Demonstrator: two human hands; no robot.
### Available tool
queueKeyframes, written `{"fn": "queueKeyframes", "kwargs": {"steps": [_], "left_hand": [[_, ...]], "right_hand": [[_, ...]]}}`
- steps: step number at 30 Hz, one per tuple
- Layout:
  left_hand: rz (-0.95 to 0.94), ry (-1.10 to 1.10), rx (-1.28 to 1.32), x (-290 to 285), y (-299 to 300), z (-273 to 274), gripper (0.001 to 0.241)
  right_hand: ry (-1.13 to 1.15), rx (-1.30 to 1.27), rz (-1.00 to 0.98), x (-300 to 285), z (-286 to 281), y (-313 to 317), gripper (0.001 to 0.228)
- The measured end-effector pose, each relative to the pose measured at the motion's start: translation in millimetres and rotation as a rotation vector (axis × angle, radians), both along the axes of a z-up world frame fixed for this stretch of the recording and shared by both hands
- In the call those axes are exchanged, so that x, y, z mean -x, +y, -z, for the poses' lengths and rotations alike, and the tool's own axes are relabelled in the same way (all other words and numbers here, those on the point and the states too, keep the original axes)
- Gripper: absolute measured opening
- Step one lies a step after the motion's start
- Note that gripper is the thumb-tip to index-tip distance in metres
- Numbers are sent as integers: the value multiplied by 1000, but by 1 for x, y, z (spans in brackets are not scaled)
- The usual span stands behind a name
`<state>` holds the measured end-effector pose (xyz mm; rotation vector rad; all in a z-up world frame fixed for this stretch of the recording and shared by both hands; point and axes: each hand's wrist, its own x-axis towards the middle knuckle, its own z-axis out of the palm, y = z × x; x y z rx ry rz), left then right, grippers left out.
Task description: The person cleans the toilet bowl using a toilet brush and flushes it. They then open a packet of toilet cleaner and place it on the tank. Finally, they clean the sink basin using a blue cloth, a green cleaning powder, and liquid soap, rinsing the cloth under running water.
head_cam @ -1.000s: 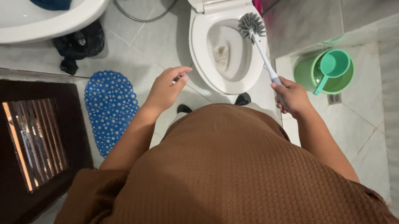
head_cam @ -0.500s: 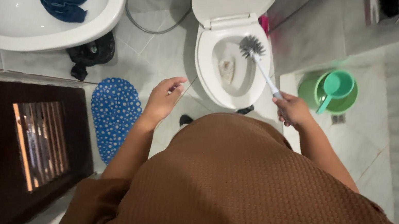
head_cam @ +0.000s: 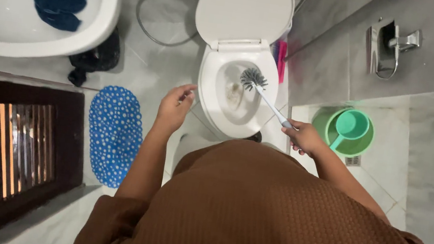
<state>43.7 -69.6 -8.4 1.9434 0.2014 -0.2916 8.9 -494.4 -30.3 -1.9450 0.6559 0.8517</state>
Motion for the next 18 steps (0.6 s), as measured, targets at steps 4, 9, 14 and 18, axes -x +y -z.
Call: {"fn": "queueKeyframes", "kwargs": {"steps": [4, 9, 14, 18], "left_hand": [[16, 50, -2, -4, -18, -4, 28], [95, 48, -27, -22, -13, 14, 29], [228, 120, 48, -57, -13, 48, 30], [486, 302, 99, -75, -37, 96, 29]], "right_hand": [[54, 14, 4, -2, 5, -22, 58], [76, -20, 99, 0, 18, -24, 60], [50, -60, 226, -2, 37, 14, 61], [12, -108, 311, -6, 44, 62, 55]]}}
